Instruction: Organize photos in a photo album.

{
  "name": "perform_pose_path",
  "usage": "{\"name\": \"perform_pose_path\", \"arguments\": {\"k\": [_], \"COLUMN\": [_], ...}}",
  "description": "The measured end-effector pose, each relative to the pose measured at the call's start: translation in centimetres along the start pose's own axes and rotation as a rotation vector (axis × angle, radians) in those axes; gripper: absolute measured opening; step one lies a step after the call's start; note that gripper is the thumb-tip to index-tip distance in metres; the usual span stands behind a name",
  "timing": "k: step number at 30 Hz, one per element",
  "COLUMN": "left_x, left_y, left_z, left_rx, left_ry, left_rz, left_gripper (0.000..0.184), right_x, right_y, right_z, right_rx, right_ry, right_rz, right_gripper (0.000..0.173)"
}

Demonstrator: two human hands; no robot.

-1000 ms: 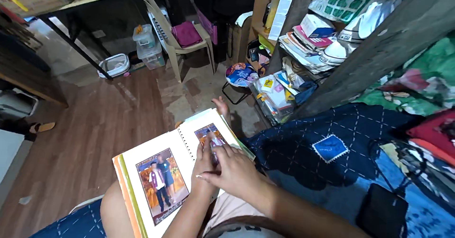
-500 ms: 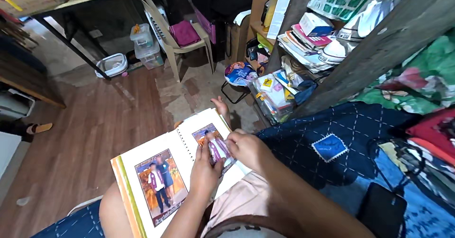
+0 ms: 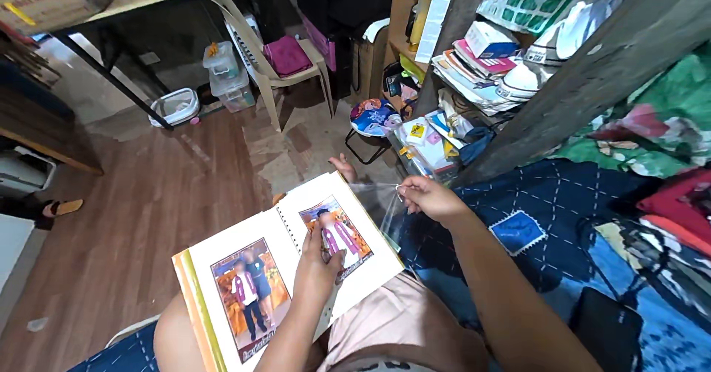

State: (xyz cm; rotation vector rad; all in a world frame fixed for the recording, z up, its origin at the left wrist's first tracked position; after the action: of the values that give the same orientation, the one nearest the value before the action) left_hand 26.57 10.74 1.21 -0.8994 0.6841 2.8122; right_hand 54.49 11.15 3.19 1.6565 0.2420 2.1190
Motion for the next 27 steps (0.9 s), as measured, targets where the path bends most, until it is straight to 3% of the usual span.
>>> {"name": "perform_pose_path", "arguments": {"k": [5, 14, 21, 27], "left_x": [-0.1, -1.6, -2.4, -1.3], "left_y": [0.1, 1.3, 2.0, 0.9], "left_z": [-0.1, 0.6, 1.4, 0.1], "left_rx": [-0.002, -0.035, -0.039, 0.008], "left_ry": [0.009, 0.107, 0.349, 0.320], "left_rz": [-0.003, -0.114, -0.146, -0.120], "left_gripper": [0.085, 0.068, 0.071, 0.074], "right_x": [-0.5, -1.8, -1.6, -1.5], "right_y": [-0.3, 1.0, 1.0, 1.1], "right_z": [1.0, 1.3, 1.7, 1.5], "right_rx": [0.006, 0.032, 0.042, 0.039], "right_ry": [-0.022, -0.090, -0.131, -0.131], "right_rz": [-0.029, -0.031, -0.026, -0.026], "right_gripper": [0.023, 0.021, 0.018, 0.017]}}
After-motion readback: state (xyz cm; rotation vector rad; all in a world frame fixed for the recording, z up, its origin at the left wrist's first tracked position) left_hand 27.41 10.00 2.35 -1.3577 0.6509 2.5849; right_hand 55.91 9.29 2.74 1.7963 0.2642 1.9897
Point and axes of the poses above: each hand's wrist, its own y-axis away from the middle knuckle, its own z-axis out of the back of the hand, x = y × z, the point moved 1 cm from there along -y, towards the middle knuckle, and after that the axes turned 7 degrees about -y, right-handed, at the moved point
